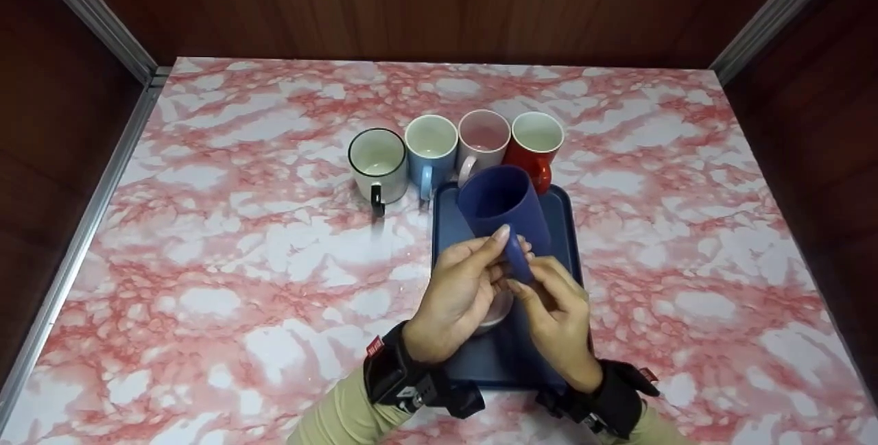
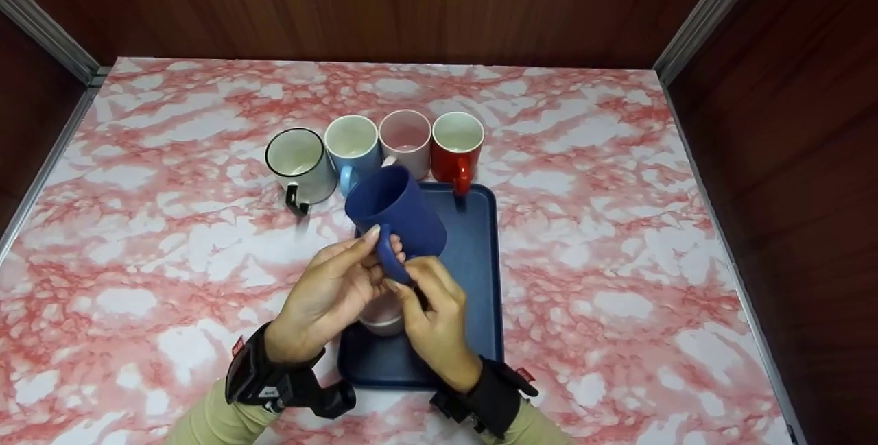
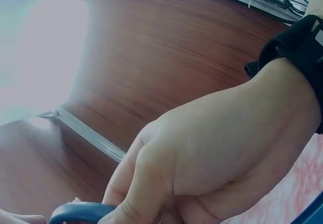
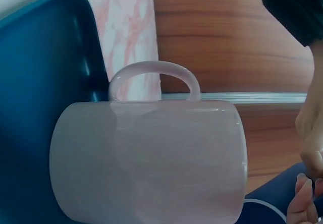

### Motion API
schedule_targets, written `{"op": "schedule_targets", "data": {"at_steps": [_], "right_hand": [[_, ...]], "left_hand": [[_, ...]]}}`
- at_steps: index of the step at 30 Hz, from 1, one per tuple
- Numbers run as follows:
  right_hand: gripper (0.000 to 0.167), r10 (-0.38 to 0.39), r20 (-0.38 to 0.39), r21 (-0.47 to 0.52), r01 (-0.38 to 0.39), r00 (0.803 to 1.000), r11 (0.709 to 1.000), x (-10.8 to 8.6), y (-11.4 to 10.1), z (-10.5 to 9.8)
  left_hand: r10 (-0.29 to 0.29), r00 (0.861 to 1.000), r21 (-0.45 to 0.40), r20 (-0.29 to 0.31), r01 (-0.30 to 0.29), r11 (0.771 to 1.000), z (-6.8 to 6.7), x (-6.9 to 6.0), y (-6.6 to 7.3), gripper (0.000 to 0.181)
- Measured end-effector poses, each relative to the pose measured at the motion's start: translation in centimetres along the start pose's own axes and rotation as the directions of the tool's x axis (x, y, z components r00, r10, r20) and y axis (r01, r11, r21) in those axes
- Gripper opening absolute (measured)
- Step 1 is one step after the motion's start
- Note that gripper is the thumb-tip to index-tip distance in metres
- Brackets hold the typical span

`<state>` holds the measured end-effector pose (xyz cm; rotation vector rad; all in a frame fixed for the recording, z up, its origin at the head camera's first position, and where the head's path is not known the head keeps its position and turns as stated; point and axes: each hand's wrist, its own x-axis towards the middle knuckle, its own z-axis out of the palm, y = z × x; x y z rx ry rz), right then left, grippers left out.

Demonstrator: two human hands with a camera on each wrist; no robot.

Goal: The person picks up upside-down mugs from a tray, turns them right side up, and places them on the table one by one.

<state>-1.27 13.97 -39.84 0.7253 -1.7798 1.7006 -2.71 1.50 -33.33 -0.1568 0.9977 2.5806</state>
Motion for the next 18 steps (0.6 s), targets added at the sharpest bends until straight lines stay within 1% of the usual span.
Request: {"op": "schedule_targets", "data": {"at_steps": [4,8,13,18], "right_hand": [[0.019,-0.044,0.017,0.03,0.043,0.999,0.999,-0.1,0.2,0.0],[0.023,-0.057,0.038,0.013,0.056,0.998,0.998,0.0,0.1,-0.1],[0.024,-0.062,0.058,-0.004,0.062,0.996,0.998,0.1,-0.2,-0.3],[0.02,-0.079,0.054,0.023,0.078,0.995,0.997,0.6,-1.3,-0.9]], "left_hand": [[0.005,0.999,0.016,-0.034,-0.005,1.0,0.2,0.3,-0.1,0.017],[0.001,0.998,0.014,-0.062,0.0,1.0,0.3,0.5,-0.2,0.014],[-0.028,0.997,0.021,-0.067,0.029,0.999,0.3,0.6,-0.1,0.013],[-0.014,0.999,0.089,-0.052,0.018,0.996,0.3,0.7,-0.1,0.018]]}}
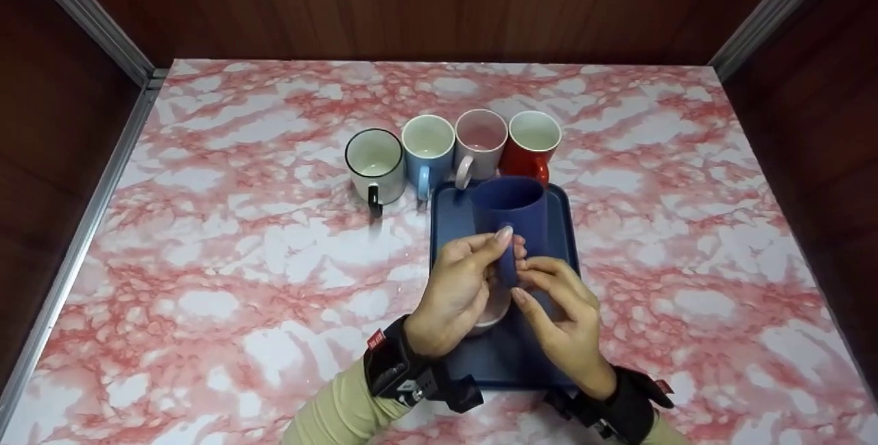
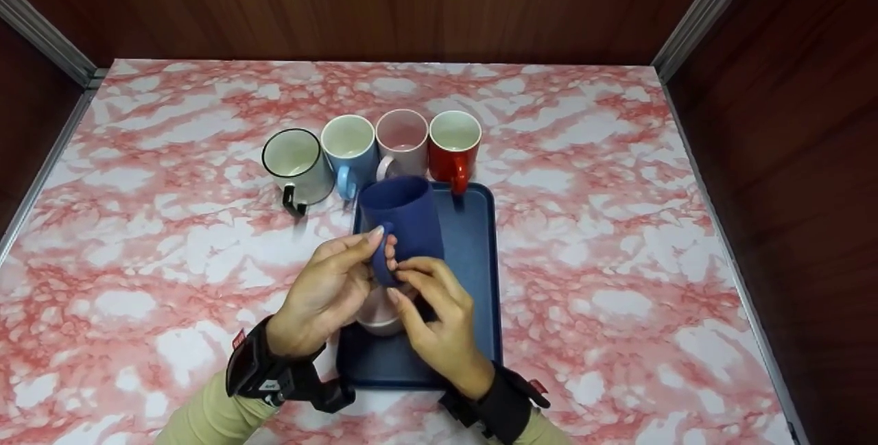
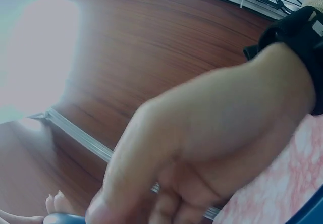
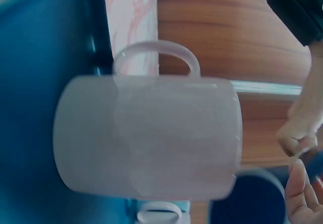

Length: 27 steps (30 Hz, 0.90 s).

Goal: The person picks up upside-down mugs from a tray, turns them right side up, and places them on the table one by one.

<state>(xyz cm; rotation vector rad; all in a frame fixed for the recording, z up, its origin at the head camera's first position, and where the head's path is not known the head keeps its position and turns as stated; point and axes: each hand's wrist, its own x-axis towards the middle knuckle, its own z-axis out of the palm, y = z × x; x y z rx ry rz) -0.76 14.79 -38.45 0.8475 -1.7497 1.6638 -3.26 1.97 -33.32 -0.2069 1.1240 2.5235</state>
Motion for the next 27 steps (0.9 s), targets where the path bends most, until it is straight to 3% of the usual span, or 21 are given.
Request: {"op": "schedule_targets", "data": {"at_steps": [4,11,22,27], "right_hand": [[0.017,0.01,-0.025,0.021,-0.01,1.0,1.0,0.5,-1.0,-0.6],[0.014,0.051,-0.065,0.058,-0.047,0.997,0.997,0.1,-0.9,-2.2],[0.015,0.081,-0.141,0.033,-0.077,0.987,0.996,-0.3,-0.3,-4.6],[0.014,0.092,-0.175,0.024,-0.089,0.98,0.996,-0.5,-0.2,-5.5]], "left_hand": [[0.01,1.0,0.048,0.013,-0.01,0.999,0.0,0.1,-0.3,0.021],[0.089,0.995,0.117,0.046,-0.094,0.989,0.4,0.5,-0.4,0.025],[0.066,0.997,0.268,0.051,-0.078,0.96,0.9,1.2,-0.1,0.023],[0.038,0.997,0.271,0.062,-0.054,0.961,1.4,1.7,0.2,0.023]]}}
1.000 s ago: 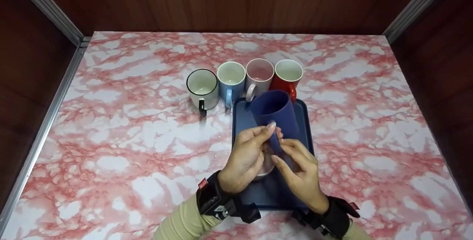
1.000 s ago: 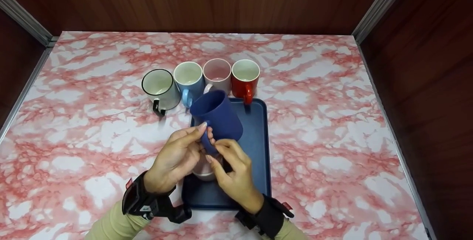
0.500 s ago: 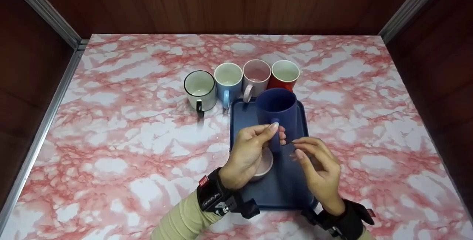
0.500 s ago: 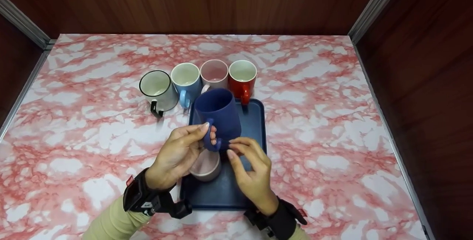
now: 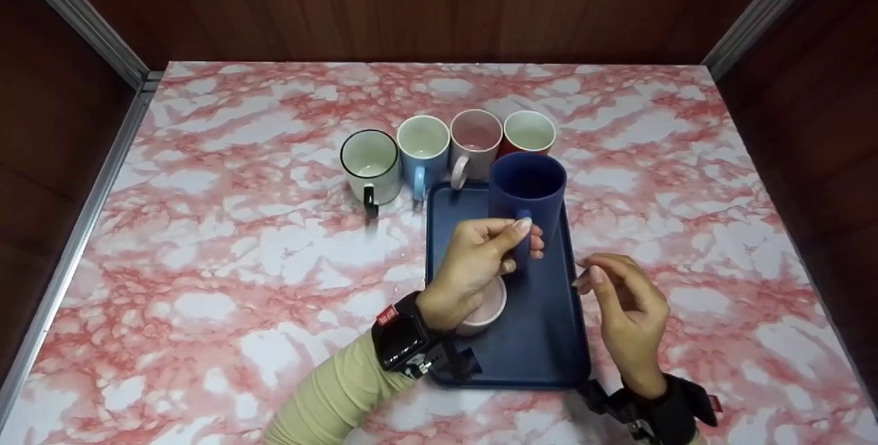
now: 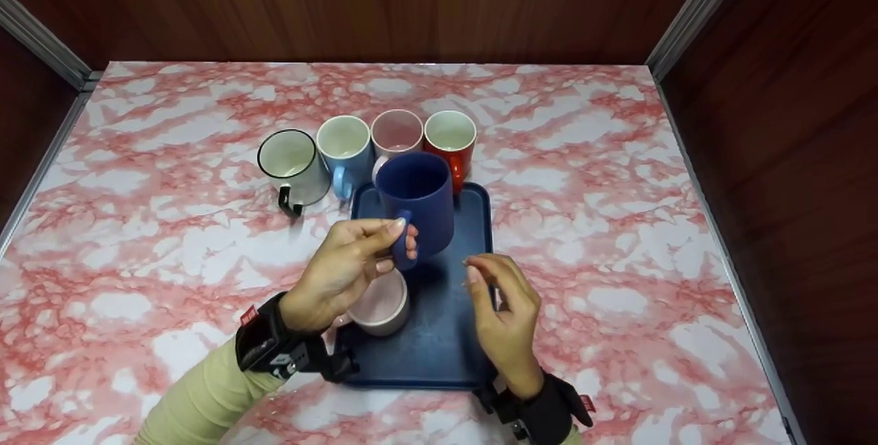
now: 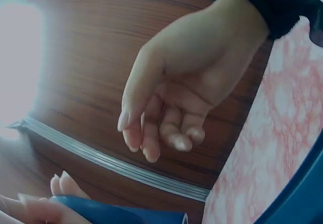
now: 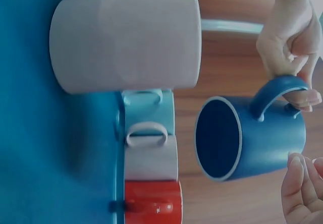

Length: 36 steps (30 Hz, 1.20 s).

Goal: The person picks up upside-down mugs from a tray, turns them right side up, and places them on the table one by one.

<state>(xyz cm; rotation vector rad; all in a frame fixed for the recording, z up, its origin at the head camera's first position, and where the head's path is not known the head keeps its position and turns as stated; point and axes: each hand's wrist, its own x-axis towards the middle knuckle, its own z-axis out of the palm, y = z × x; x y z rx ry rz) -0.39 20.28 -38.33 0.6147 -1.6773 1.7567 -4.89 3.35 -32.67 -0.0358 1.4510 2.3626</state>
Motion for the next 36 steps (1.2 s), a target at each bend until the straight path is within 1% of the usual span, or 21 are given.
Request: {"op": "schedule_targets", "data": {"at_steps": [3,7,12,16,20,23,26,29,32,34,36], "right_hand": [[0.014,0.006,-0.029,0.003,-0.006,1.0,1.0,0.2,0.0,-0.5],[0.013,0.023,-0.078,0.002,-0.023,0.997,1.0,0.2,0.1,-1.2],[0.015,0.07,-0.141,-0.011,-0.073,0.988,0.997,-0.1,0.1,-2.4],[0.016,0.085,-0.169,-0.025,-0.09,0.982,0.996,-0.3,0.2,-3.4],[0.017,0.105,-0.213,-0.048,-0.118,0.971,0.992,-0.4,0.5,-4.5],[0.016,0.15,-0.27,-0.03,-0.164,0.951,0.986,-0.4,1.1,-5.3],[0.018,0.225,-0.312,0.008,-0.234,0.923,0.972,-0.6,1.7,-6.3],[0.02,0.323,-0.32,0.02,-0.334,0.891,0.942,-1.1,2.2,-7.1],[0.023,0.41,-0.32,0.014,-0.428,0.854,0.904,-1.6,2.6,-7.6],[0.025,0.448,-0.319,0.015,-0.469,0.835,0.883,-1.7,2.8,-7.7],[0.026,0.472,-0.32,0.007,-0.496,0.821,0.868,-1.8,2.9,-7.7]], "left_hand": [[-0.012,1.0,0.008,0.014,0.012,1.0,0.4,0.6,0.2,0.024],[-0.017,1.0,0.049,0.026,0.016,0.999,1.0,1.6,0.2,0.023],[-0.045,0.999,0.116,-0.004,0.045,0.992,2.3,3.4,-0.1,0.022],[-0.079,0.996,0.168,-0.027,0.083,0.982,3.4,4.6,-0.5,0.021],[-0.093,0.995,0.211,-0.041,0.1,0.972,4.7,5.9,-0.8,0.02],[-0.096,0.993,0.22,-0.065,0.108,0.969,5.4,6.9,-1.2,0.019],[-0.097,0.99,0.24,-0.106,0.12,0.963,5.9,8.0,-1.7,0.019],[-0.085,0.987,0.253,-0.138,0.118,0.96,6.2,9.1,-2.5,0.019],[-0.071,0.984,0.248,-0.162,0.11,0.963,6.4,10.1,-3.2,0.018],[-0.068,0.982,0.231,-0.174,0.108,0.967,6.6,10.7,-3.6,0.018],[-0.071,0.98,0.209,-0.186,0.11,0.972,6.8,11.2,-4.0,0.018]]}}
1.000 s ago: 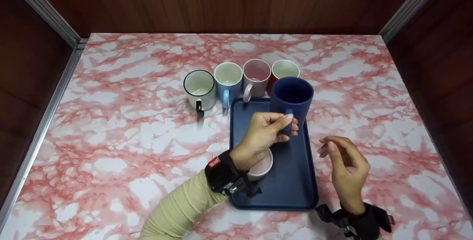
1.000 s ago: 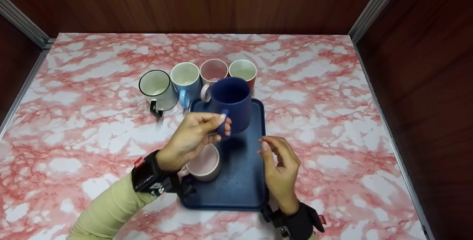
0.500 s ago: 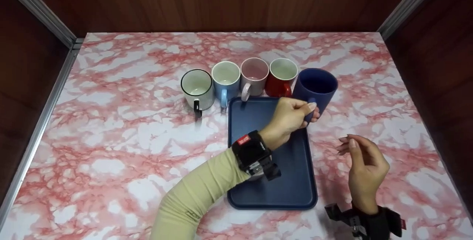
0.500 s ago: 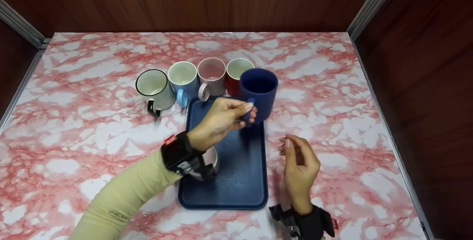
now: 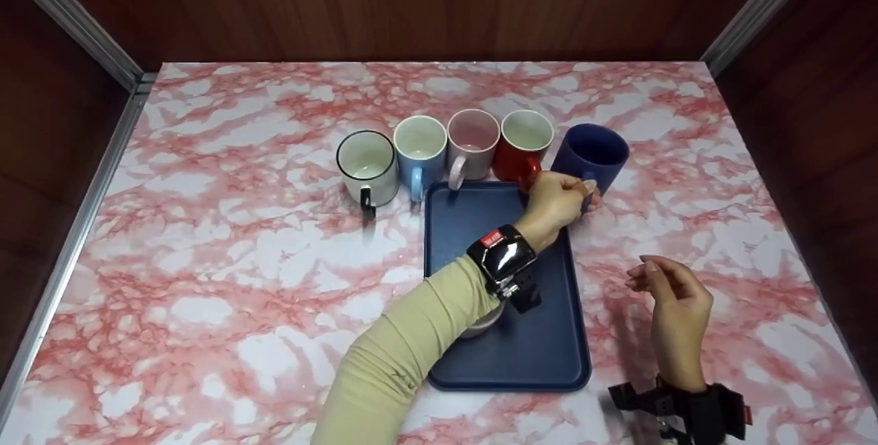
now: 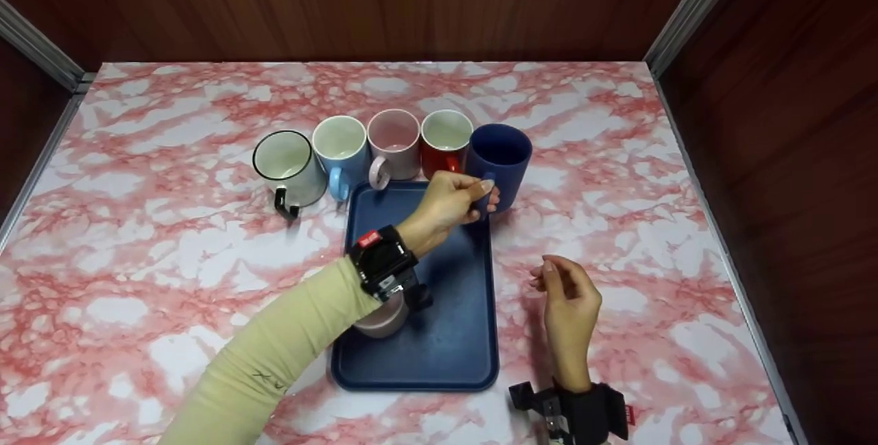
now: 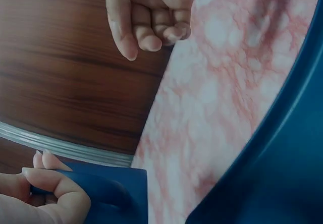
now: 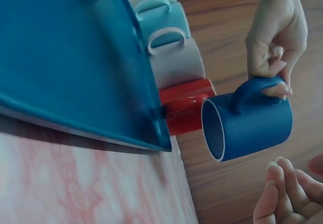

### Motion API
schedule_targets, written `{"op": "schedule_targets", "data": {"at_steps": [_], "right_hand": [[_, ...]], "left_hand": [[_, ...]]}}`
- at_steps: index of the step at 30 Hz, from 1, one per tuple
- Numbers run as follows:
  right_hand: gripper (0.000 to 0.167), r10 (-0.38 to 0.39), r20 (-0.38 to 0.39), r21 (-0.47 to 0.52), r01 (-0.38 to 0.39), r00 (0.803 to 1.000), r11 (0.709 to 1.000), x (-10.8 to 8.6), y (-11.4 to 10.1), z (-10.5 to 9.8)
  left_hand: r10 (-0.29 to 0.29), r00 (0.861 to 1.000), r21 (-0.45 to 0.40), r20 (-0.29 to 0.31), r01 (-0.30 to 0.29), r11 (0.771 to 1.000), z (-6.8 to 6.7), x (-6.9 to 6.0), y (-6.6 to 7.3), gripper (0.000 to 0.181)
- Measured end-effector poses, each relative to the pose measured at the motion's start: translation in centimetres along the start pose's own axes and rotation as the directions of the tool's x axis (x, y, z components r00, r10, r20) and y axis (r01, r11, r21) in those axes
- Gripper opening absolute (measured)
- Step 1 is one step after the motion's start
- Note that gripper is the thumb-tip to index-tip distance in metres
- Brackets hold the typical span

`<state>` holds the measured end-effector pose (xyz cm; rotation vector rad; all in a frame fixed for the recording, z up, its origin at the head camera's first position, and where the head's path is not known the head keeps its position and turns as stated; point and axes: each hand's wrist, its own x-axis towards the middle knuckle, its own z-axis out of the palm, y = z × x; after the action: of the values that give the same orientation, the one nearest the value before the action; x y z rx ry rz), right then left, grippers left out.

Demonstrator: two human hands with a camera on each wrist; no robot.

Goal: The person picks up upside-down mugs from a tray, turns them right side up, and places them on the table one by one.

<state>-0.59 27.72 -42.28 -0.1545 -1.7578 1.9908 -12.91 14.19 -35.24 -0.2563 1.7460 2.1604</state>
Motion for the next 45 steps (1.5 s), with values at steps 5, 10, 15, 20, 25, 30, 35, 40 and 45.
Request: {"op": "schedule_targets", "data": {"at_steps": [5,10,15,20,25,30,35,40,45], "right_hand": [[0.026,0.034,-0.006,0.004,-0.034,0.999,0.999,0.3,0.2,0.3],[0.025,0.059,-0.013,-0.019,-0.059,0.998,0.998,0.6,0.3,0.6],[0.025,0.079,-0.023,-0.065,-0.08,0.997,0.995,0.6,0.3,0.8],[0.025,0.102,-0.036,-0.086,-0.105,0.994,0.991,0.3,0.4,0.7],[0.023,0.099,-0.027,-0.091,-0.101,0.995,0.991,0.3,1.1,0.2],[0.024,0.087,-0.021,-0.08,-0.088,0.996,0.993,0.7,0.7,0.4],[0.026,0.117,-0.014,-0.088,-0.118,0.993,0.989,0.5,0.1,0.7],[0.026,0.087,0.043,-0.076,-0.084,0.995,0.994,0.7,1.0,0.0],[0.022,0.049,0.103,-0.023,-0.047,0.994,0.999,1.2,3.4,-1.6]], "left_hand": [[0.006,0.999,-0.009,-0.034,-0.006,1.0,0.8,1.1,-0.6,0.019],[0.022,0.997,0.042,-0.071,-0.019,0.999,1.0,2.1,-1.2,0.021],[0.031,0.996,0.096,-0.083,-0.023,0.995,1.1,3.1,-1.4,0.025],[0.064,0.991,0.18,-0.119,-0.041,0.983,1.3,4.0,-1.7,0.024],[0.079,0.987,0.058,-0.141,-0.072,0.996,1.9,4.7,-2.4,0.021],[0.105,0.98,0.022,-0.166,-0.103,0.994,2.4,5.4,-2.7,0.023],[0.107,0.978,0.088,-0.18,-0.092,0.992,2.1,5.8,-3.0,0.023],[0.135,0.974,0.119,-0.181,-0.115,0.986,2.1,6.3,-3.0,0.021],[0.154,0.973,0.143,-0.169,-0.13,0.981,2.1,6.8,-3.2,0.021]]}}
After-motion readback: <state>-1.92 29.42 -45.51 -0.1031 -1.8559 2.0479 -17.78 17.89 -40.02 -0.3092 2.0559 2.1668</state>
